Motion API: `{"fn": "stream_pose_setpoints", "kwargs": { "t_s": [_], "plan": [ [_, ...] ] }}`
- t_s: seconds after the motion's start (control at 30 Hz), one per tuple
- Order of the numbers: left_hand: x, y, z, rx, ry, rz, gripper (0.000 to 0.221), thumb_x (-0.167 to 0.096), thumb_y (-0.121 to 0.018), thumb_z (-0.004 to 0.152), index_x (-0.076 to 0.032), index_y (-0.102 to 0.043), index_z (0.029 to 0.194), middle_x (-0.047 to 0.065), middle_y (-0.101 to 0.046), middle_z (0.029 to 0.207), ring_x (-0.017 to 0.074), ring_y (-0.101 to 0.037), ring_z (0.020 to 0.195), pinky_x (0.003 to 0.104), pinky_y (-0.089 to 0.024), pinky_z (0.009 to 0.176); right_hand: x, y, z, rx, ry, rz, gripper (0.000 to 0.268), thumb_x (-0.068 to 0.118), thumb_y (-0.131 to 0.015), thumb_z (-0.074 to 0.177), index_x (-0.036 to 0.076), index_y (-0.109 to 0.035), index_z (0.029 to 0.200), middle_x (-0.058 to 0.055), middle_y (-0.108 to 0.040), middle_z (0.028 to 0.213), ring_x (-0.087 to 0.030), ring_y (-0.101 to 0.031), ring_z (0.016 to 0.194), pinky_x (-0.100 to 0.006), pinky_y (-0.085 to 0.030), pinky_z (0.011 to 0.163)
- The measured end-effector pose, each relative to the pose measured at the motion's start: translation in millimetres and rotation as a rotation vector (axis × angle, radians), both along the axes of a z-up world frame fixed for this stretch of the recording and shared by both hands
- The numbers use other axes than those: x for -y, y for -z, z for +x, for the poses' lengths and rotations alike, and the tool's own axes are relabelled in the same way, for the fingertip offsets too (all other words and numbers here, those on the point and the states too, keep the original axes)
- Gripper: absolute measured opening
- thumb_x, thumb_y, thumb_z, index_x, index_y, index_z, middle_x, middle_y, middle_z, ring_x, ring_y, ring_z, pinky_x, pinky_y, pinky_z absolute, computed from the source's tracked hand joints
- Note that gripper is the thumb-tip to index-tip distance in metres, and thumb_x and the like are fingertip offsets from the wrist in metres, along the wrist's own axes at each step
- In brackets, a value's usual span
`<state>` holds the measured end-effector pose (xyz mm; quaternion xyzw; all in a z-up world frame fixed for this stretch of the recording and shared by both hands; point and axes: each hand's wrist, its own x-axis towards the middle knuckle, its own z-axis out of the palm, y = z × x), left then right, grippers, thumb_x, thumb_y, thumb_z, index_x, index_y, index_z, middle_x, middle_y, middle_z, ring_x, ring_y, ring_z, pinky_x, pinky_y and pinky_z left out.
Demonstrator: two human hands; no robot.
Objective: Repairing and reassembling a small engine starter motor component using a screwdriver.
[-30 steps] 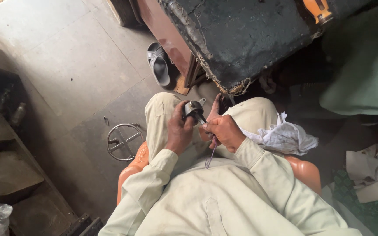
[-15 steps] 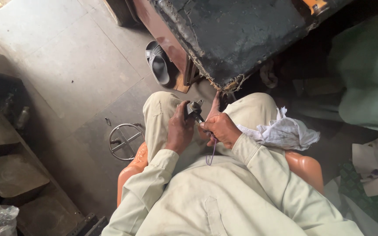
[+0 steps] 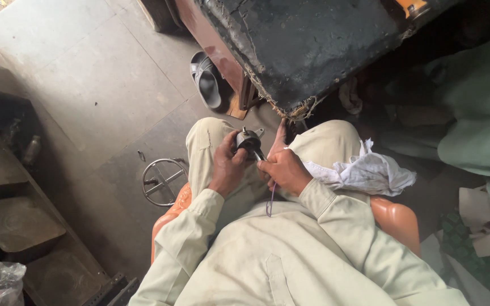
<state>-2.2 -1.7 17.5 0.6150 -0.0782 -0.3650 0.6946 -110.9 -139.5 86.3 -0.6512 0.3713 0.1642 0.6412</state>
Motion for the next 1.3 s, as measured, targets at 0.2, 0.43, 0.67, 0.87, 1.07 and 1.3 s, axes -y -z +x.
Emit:
{"fn": "stream_pose_setpoints", "kwargs": {
  "t_s": [0.2, 0.43, 0.67, 0.87, 1.07, 1.3],
  "plan": [
    [1.4, 6.9, 0.4, -0.066, -0.050, -0.067, 0.054, 0.006, -0.051, 0.088, 0.003, -0.046, 0.143, 0.016, -0.069, 0.115, 0.0196, -0.073, 0.091, 0.033, -0.066, 0.078, -6.9, 1.0, -2.5, 0.108, -0.044, -0.272, 0.032, 0.022, -0.077, 0.083, -0.006, -0.065, 0.075, -0.007, -0.065, 0.060, -0.016, -0.066, 0.050, -0.029, -0.052, 0.047],
    [0.0, 13.9, -0.4, -0.016, -0.047, -0.098, 0.054, 0.007, -0.051, 0.089, 0.003, -0.047, 0.142, 0.016, -0.066, 0.121, 0.0192, -0.071, 0.098, 0.034, -0.065, 0.081, -8.5, -5.4, 0.2, 0.078, -0.077, -0.288, 0.031, 0.024, -0.077, 0.082, -0.006, -0.069, 0.079, -0.011, -0.067, 0.080, -0.021, -0.072, 0.055, -0.035, -0.056, 0.052],
    [0.1, 9.0, -0.1, -0.060, -0.039, -0.138, 0.055, 0.008, -0.049, 0.089, 0.004, -0.046, 0.144, 0.016, -0.067, 0.119, 0.0207, -0.073, 0.097, 0.036, -0.065, 0.082, -13.8, -4.5, -4.5, 0.215, -0.201, -0.665, 0.031, 0.027, -0.078, 0.081, -0.003, -0.071, 0.081, -0.022, -0.070, 0.091, -0.039, -0.069, 0.084, -0.047, -0.053, 0.075],
    [2.0, 10.7, -0.1, -0.125, -0.061, -0.153, 0.056, 0.008, -0.048, 0.088, 0.002, -0.045, 0.144, 0.016, -0.065, 0.121, 0.0221, -0.072, 0.095, 0.036, -0.066, 0.080, -15.0, -29.1, 1.8, 0.163, -0.209, -0.685, 0.033, 0.030, -0.080, 0.080, -0.002, -0.070, 0.080, -0.022, -0.071, 0.086, -0.041, -0.070, 0.081, -0.047, -0.053, 0.073],
    [2.3, 6.9, 1.0, -0.105, -0.044, -0.177, 0.055, 0.009, -0.049, 0.087, 0.002, -0.047, 0.142, 0.017, -0.064, 0.123, 0.0203, -0.071, 0.099, 0.036, -0.067, 0.080, -12.4, -22.1, 5.3, -0.129, -0.067, -0.285, 0.037, 0.030, -0.072, 0.087, -0.006, -0.072, 0.083, -0.024, -0.073, 0.073, -0.043, -0.077, 0.073, -0.048, -0.061, 0.068],
    [5.6, 3.9, 2.9, -0.098, -0.078, -0.143, 0.054, 0.008, -0.050, 0.088, 0.002, -0.047, 0.141, 0.015, -0.064, 0.124, 0.0218, -0.072, 0.097, 0.036, -0.067, 0.077, -2.7, -30.8, 0.8, 0.013, -0.348, -0.654, 0.034, 0.028, -0.070, 0.086, 0.006, -0.070, 0.112, -0.025, -0.072, 0.083, -0.044, -0.071, 0.084, -0.051, -0.055, 0.076]
  ]
}}
